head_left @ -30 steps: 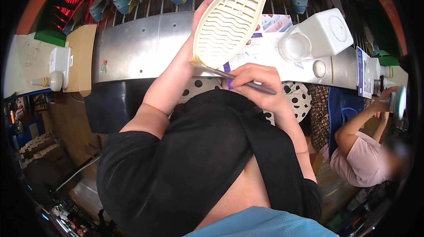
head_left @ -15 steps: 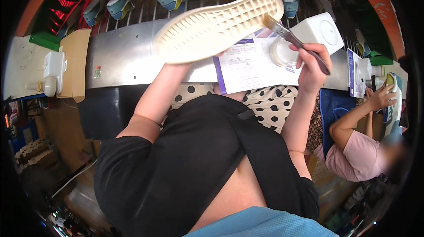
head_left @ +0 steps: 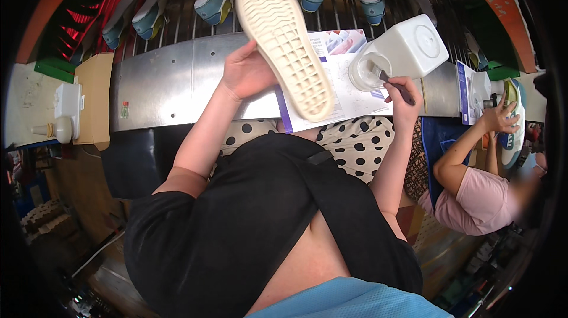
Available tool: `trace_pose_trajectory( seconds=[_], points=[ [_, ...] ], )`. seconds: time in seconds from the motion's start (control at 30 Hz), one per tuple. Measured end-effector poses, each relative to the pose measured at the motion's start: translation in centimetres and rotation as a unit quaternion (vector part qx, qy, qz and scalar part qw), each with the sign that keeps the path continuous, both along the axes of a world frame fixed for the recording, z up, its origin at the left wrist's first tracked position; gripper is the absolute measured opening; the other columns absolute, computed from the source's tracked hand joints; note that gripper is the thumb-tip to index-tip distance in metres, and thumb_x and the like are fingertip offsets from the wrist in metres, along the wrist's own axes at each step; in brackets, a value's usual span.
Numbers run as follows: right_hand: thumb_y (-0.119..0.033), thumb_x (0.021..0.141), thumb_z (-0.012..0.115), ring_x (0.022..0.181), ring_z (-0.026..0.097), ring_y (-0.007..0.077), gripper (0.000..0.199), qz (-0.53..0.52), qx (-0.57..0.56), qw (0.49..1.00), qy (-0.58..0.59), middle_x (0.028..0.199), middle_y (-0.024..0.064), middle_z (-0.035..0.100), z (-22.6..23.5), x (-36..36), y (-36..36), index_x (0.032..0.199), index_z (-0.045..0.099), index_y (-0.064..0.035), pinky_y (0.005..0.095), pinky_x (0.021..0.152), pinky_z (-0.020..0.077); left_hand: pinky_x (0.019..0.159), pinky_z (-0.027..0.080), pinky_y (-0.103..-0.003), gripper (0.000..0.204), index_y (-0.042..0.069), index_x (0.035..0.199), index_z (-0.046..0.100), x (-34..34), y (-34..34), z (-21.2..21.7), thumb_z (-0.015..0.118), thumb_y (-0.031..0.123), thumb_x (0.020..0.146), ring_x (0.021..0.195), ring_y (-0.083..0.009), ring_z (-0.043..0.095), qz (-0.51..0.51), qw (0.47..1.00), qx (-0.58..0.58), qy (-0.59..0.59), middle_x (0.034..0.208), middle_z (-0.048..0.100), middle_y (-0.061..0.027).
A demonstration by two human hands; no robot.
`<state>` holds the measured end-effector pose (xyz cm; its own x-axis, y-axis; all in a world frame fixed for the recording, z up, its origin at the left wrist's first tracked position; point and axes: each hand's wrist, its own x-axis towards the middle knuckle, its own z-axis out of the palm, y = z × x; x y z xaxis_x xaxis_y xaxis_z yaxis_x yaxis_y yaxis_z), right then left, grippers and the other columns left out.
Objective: The person repeatedly picks up shoe soles from a nearby rack and applies a liquid to the bottom surface using a brush. They dip the brush into a container between applications and place each treated sole back on the rack.
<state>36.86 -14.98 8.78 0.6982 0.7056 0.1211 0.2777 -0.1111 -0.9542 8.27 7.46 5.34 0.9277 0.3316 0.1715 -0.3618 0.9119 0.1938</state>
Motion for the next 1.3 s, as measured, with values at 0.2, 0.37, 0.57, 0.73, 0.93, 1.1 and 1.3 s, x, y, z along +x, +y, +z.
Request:
trace_pose_trajectory(
  seconds=[0.2, 0.37, 0.57, 0.73, 0.93, 1.1, 1.3],
  points=[
    [0.006, 0.089, 0.066, 0.076, 0.069, 0.0155, 0.013, -0.016, 0.161, 0.986, 0.036, 0.091, 0.0143, 0.072, -1.5, -0.7, -2.7, 0.102, 0.062, 0.0052, 0.0279, 0.072, 0.054, 0.086, 0.061, -0.052, 0.074, 0.007, 0.154, 0.036, 2.1, -0.5, 1.0, 0.028, 0.061, 0.104, 0.122, -0.0438, 0.06, 0.0, 0.977, 0.071, 0.2, 0.145, 0.051, -0.0231],
    [-0.019, 0.097, 0.061, 0.067, 0.065, 0.0144, 0.016, -0.181, 0.276, 0.753, 0.568, 0.088, 0.013, 0.073, -5.3, -0.3, -2.8, 0.103, 0.064, -0.0048, 0.0275, 0.063, 0.0488, 0.068, 0.066, -0.045, 0.072, 0.005, 0.149, 0.042, 3.1, -1.7, 0.5, 0.025, 0.059, 0.105, 0.096, -0.0391, 0.072, 0.009, 0.969, 0.054, 0.242, 0.127, 0.064, -0.0229],
    [-0.016, 0.094, 0.06, 0.062, 0.059, 0.0127, 0.012, 0.087, 0.339, 0.714, 0.606, 0.085, 0.0127, 0.073, -2.5, -2.1, -0.7, 0.1, 0.064, -0.0064, 0.0267, 0.057, 0.0403, 0.069, 0.065, -0.048, 0.073, 0.006, 0.149, 0.041, 3.1, -1.9, 0.3, 0.026, 0.061, 0.104, 0.096, -0.0399, 0.072, -0.026, 0.97, 0.075, 0.229, 0.126, 0.064, -0.0221],
    [-0.001, 0.086, 0.063, 0.069, 0.07, 0.0257, 0.01, 0.206, 0.223, 0.897, 0.322, 0.087, 0.0247, 0.072, 1.9, -6.6, 2.2, 0.096, 0.061, 0.0001, 0.0318, 0.063, 0.0543, 0.073, 0.065, -0.049, 0.073, 0.008, 0.152, 0.037, 3.3, -2.1, 1.0, 0.026, 0.062, 0.104, 0.098, -0.0445, 0.07, -0.046, 0.977, 0.083, 0.19, 0.133, 0.059, -0.0221],
    [0.009, 0.088, 0.064, 0.081, 0.074, 0.0235, 0.012, 0.205, 0.201, 0.941, 0.182, 0.09, 0.0207, 0.072, 3.1, -9.6, 4.7, 0.099, 0.06, 0.0044, 0.0336, 0.076, 0.0591, 0.087, 0.061, -0.046, 0.07, 0.006, 0.151, 0.038, 2.9, -3.0, 1.5, 0.023, 0.058, 0.106, 0.103, -0.0391, 0.07, -0.023, 0.974, 0.093, 0.203, 0.134, 0.06, -0.0213],
    [0.005, 0.092, 0.065, 0.088, 0.074, 0.0224, 0.011, 0.122, 0.233, 0.96, 0.1, 0.097, 0.0198, 0.073, 3.3, -7.9, 7.3, 0.102, 0.06, 0.0048, 0.0306, 0.083, 0.0579, 0.085, 0.061, -0.047, 0.076, 0.008, 0.156, 0.03, 2.5, -3.3, 0.5, 0.019, 0.062, 0.104, 0.106, -0.0431, 0.068, -0.065, 0.982, 0.084, 0.157, 0.142, 0.054, -0.0215],
    [0.002, 0.092, 0.067, 0.081, 0.073, 0.0187, 0.013, 0.013, 0.245, 0.969, 0.016, 0.093, 0.0177, 0.073, 3.3, -5.9, 9.3, 0.101, 0.06, 0.0047, 0.0281, 0.077, 0.0575, 0.097, 0.056, -0.048, 0.075, 0.008, 0.156, 0.03, 2.0, -3.7, -0.4, 0.017, 0.061, 0.105, 0.115, -0.0393, 0.065, -0.057, 0.977, 0.128, 0.159, 0.144, 0.053, -0.0189]
  ],
)
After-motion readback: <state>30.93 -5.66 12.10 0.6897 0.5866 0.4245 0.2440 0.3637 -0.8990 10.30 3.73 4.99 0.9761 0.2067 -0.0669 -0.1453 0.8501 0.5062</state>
